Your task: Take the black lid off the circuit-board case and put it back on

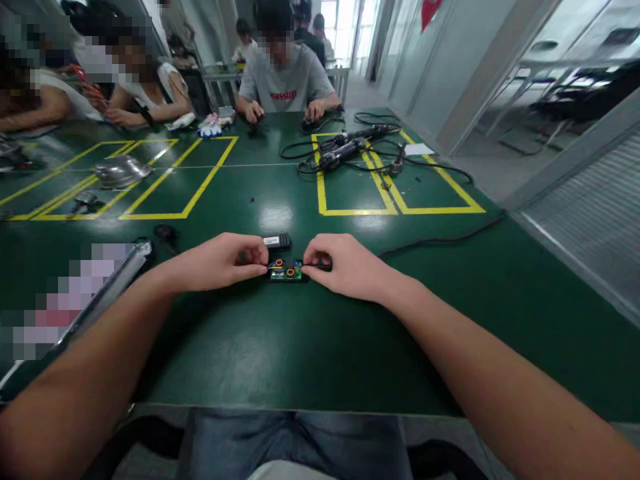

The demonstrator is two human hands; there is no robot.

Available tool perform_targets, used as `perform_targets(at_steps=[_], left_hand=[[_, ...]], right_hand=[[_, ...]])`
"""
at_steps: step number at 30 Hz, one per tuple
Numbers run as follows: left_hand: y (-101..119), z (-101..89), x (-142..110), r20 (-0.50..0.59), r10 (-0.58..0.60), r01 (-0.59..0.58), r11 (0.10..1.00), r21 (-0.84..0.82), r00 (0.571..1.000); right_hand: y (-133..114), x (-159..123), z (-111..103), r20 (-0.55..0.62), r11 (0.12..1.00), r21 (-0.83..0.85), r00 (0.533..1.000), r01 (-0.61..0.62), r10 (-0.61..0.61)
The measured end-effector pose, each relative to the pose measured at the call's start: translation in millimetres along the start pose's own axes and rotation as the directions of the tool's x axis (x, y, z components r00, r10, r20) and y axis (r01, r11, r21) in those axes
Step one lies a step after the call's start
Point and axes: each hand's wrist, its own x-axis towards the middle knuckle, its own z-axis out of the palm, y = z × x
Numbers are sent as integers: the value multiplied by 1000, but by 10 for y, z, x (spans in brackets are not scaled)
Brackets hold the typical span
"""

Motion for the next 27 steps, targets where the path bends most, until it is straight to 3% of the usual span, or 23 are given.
perform_targets(at_steps=[11, 20, 24, 27], left_hand=[[-8, -71, -20, 35, -22, 20, 999, 45, 999], [4, -57, 0, 11, 8, -9, 994, 112, 1000], [-34, -43, 11, -38, 97, -87, 973, 215, 995], [-65, 12, 38, -178, 226, -171, 945, 279, 958]], right_hand=[[40, -16, -38, 86, 999, 29, 996, -36, 34], [41, 3, -55, 90, 998, 59, 996, -35, 30], [54, -1, -46, 86, 996, 72, 995, -46, 40], [72, -7, -15, 80, 994, 88, 995, -63, 56]])
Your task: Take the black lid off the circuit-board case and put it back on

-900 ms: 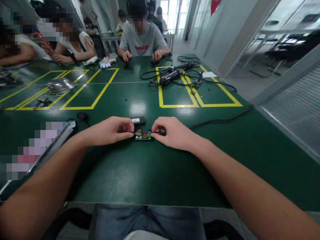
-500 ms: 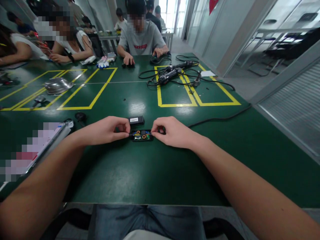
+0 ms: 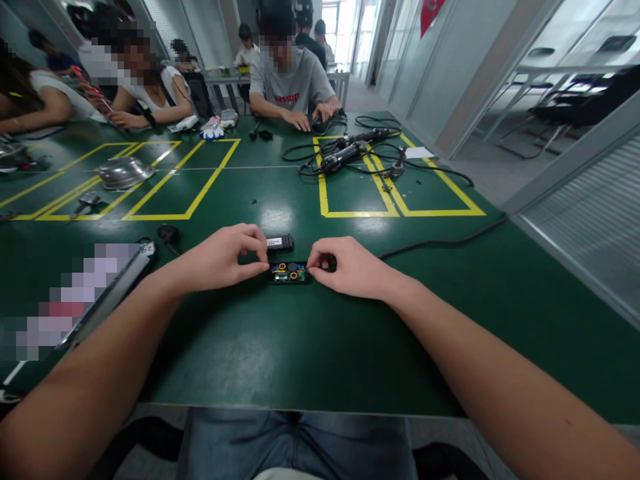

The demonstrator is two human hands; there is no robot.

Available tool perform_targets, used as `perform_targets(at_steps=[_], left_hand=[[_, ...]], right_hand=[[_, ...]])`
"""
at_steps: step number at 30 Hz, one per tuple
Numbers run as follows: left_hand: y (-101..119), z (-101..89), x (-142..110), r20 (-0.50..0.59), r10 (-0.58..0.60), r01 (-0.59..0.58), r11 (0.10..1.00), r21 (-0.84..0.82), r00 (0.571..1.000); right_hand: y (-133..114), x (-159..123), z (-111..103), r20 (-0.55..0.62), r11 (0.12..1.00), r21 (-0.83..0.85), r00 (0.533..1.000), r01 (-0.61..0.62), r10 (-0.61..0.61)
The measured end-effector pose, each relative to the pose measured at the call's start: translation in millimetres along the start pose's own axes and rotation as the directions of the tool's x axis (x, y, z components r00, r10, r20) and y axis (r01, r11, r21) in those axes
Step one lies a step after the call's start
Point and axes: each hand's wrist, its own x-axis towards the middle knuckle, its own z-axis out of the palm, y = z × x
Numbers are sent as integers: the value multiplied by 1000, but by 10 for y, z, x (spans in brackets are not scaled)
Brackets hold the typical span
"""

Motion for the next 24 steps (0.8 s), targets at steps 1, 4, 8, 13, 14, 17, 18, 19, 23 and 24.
perform_targets(at_steps=[1, 4, 8, 13, 14, 17, 18, 19, 23, 24], left_hand=[[-6, 36, 7, -86, 7, -7, 1000, 8, 996], [-46, 167, 39, -330, -47, 67, 997, 49, 943], [-152, 294, 76, -277, -172, 192, 980, 47, 945], [-145, 279, 81, -233, -189, 195, 981, 4, 954], [-108, 264, 75, -245, -154, 157, 988, -6, 957], [34, 227, 50, -239, -28, 14, 998, -58, 971], [77, 221, 43, -220, 10, -26, 997, -66, 975], [112, 217, 37, -175, 42, -55, 996, -69, 984], [162, 217, 42, 28, 57, -55, 997, -50, 998], [159, 216, 47, 47, 42, -40, 998, -44, 998]], right_hand=[[6, -1, 14, -8, 1000, 13, 1000, -6, 6], [16, -4, 58, -44, 997, 72, 998, -31, 34], [19, -10, 84, -36, 990, 131, 998, -49, 54], [72, -3, 69, -27, 975, 216, 998, -57, 64], [88, 2, 70, -34, 970, 234, 997, -59, 69], [123, 18, 79, -51, 961, 271, 996, -52, 68], [127, 21, 79, -52, 960, 276, 996, -49, 66], [125, 23, 75, -47, 960, 274, 997, -53, 68], [69, 17, 37, 21, 979, 197, 998, -59, 56], [50, 14, 29, 32, 986, 160, 999, -48, 43]])
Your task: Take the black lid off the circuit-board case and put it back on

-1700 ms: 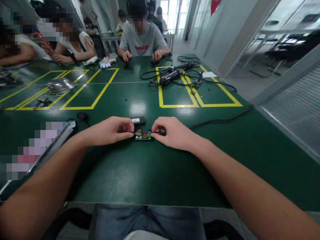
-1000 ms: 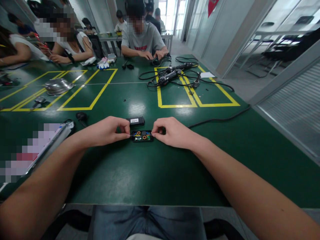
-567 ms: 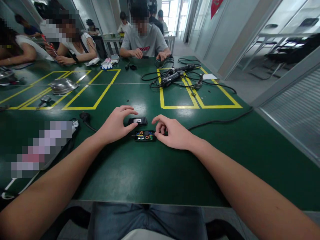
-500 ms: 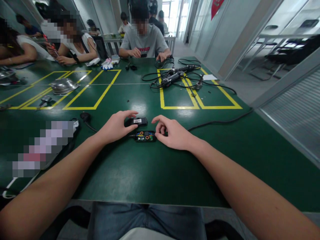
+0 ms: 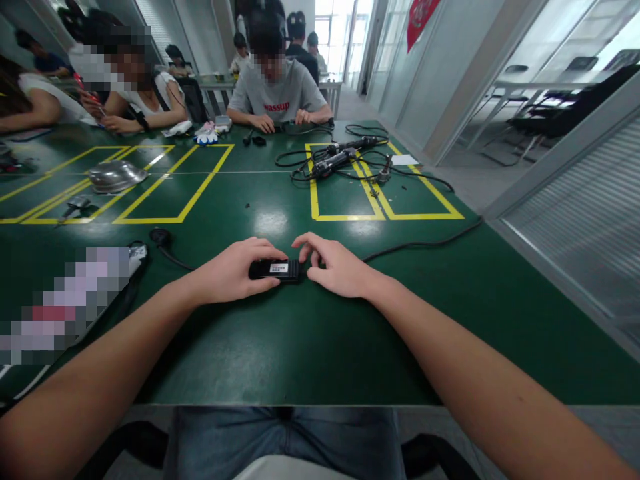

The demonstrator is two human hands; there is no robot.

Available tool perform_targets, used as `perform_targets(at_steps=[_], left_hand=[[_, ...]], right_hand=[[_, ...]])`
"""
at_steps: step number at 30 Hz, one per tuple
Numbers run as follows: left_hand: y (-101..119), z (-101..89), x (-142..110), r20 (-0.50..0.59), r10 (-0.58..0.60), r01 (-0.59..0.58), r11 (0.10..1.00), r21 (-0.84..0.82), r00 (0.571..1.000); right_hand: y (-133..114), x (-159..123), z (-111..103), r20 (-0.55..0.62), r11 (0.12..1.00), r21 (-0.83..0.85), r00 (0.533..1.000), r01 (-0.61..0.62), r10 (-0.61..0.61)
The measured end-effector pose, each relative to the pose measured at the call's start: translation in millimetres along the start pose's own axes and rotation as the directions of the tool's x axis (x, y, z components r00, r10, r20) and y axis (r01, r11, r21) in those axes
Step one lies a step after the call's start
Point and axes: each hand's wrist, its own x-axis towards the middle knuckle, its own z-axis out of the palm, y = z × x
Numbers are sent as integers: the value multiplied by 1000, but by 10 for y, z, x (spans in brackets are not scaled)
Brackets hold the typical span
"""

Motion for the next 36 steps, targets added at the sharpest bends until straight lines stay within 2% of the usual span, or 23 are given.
perform_targets(at_steps=[5, 13, 18, 36], left_hand=[[1, -9, 21, 7, -23, 23, 1000, 10, 1000], [77, -32, 4, 39, -28, 22, 991, 133, 999], [89, -31, -3, 61, -14, 4, 987, 159, 998], [71, -18, 2, 25, -8, 4, 988, 155, 1000]], right_hand=[[-62, -3, 28, -33, 976, -213, 998, 41, -49], [-97, -12, 31, -21, 925, -360, 990, 120, -136], [-97, -18, 31, -21, 931, -348, 992, 111, -127], [-92, -26, 56, -34, 911, -398, 990, 110, -135]])
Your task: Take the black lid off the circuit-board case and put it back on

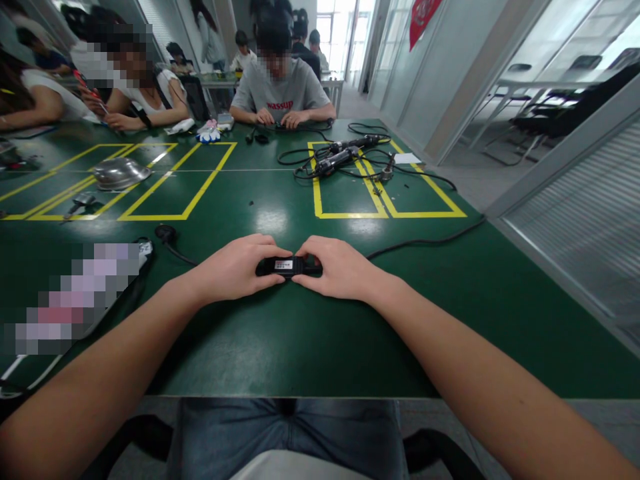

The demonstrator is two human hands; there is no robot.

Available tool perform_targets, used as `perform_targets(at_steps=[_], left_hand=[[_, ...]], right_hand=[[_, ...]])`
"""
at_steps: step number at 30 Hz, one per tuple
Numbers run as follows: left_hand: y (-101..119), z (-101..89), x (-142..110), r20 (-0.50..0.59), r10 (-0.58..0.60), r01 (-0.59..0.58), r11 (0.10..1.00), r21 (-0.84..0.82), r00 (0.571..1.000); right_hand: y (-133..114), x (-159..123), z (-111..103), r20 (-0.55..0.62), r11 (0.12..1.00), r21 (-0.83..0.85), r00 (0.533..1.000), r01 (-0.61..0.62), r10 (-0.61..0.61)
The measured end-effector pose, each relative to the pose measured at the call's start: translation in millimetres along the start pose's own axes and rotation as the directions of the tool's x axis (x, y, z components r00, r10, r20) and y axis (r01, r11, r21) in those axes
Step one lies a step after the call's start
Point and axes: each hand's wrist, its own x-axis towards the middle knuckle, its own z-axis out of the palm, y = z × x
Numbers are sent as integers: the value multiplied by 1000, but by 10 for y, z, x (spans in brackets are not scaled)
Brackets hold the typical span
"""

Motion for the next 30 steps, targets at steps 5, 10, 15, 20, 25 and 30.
perform_targets(at_steps=[5, 10, 15, 20, 25, 30], left_hand=[[8, -2, -1, -8, 11, -11, 1000, 17, 1000], [-13, 20, -7, -19, 13, -13, 1000, 17, 1000], [-25, 28, -7, -23, 12, -12, 1000, 6, 1000], [-8, 8, -9, -23, 2, -2, 1000, -8, 1000], [-5, 3, -6, -12, 3, -4, 1000, -15, 1000], [-15, 6, -7, -18, 4, -4, 1000, -12, 1000]], right_hand=[[16, 2, 18, -12, 1000, -15, 1000, 5, -5], [26, 8, 10, -9, 1000, -27, 1000, 1, -1], [21, 7, 2, -16, 1000, -20, 1000, -7, 7], [12, 8, 5, -16, 1000, -4, 1000, -13, 13], [10, 15, -8, -9, 1000, -2, 1000, -27, 27], [14, 15, -8, -3, 1000, -20, 1000, -9, 9]])
